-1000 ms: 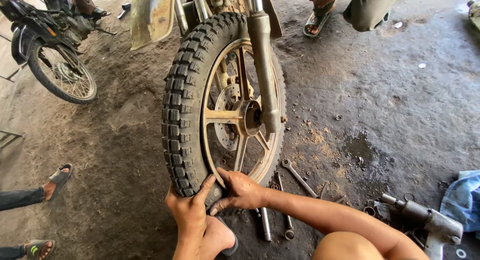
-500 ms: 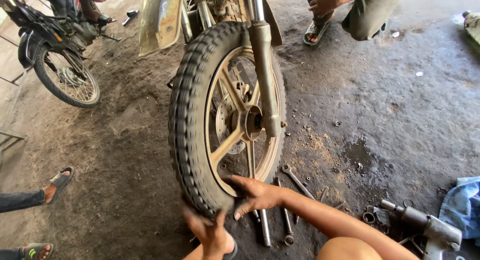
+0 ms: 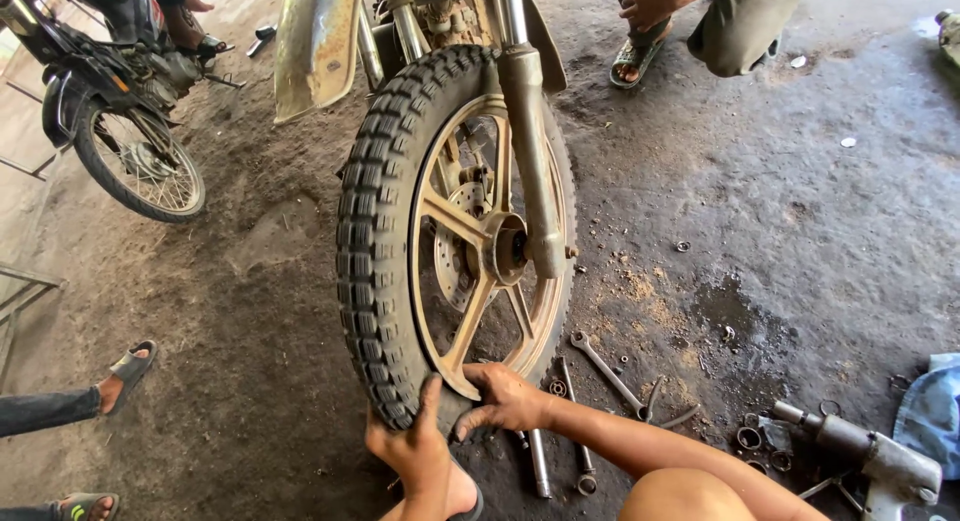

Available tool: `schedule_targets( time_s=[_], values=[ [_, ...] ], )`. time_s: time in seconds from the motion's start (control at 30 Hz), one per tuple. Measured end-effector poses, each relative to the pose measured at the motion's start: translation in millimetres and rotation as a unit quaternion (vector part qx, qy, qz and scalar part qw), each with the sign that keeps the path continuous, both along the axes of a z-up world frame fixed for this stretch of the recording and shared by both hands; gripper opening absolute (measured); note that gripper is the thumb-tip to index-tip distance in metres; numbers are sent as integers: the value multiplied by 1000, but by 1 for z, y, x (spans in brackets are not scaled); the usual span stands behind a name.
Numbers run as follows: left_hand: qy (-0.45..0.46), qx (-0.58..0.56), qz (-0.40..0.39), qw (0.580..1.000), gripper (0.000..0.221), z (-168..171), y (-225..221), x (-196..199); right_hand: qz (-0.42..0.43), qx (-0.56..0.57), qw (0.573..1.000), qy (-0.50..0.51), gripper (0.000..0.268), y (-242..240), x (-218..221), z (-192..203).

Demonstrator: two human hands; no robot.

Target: The person removes the front wheel of a motorcycle using a wrench, then uses an impact wrench to tighten the axle nut. They adjust the wheel alignment and use pliers to secure a cotter pin into the axle nut.

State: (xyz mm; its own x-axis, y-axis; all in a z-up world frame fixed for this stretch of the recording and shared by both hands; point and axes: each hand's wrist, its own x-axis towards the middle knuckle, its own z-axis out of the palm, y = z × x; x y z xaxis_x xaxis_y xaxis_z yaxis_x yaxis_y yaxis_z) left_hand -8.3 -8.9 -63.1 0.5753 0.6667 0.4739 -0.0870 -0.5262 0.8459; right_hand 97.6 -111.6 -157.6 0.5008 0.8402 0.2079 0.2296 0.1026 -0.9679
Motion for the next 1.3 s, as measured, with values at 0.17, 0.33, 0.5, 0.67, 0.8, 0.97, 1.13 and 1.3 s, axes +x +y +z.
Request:
schedule_targets(
  time_s=[0.17, 0.33, 0.5, 0.67, 0.8, 0.97, 1.13, 1.3],
  values=[
    [18, 108, 35, 993, 86, -42, -3, -17, 95, -1, 995, -29, 100, -19, 18, -6],
    [3, 41, -35, 999, 89, 16, 4, 5, 31, -14, 999, 6, 111, -13, 6, -16],
    [45, -23, -25, 998, 54, 21, 0, 9, -1, -41, 999, 31, 108, -7, 0, -15],
    [-12, 86, 21, 996, 37, 18, -1, 10, -91, -31, 991, -91, 98, 5, -6, -46],
    [19, 99, 59, 993, 50, 3, 5, 4, -66, 7, 995, -72, 99, -4, -6, -35],
    [-3, 93, 24, 995, 101, -34, -3, -15, -7, -28, 997, -65, 111, -15, 2, -30],
    [16, 42, 65, 997, 78, -87, -3, -18, 40, -74, 972, -221, 94, -13, 22, -59],
    [-8, 10, 87, 996, 51, -59, -3, -10, -39, -1, 968, -248, 86, 0, 8, -70]
  ],
)
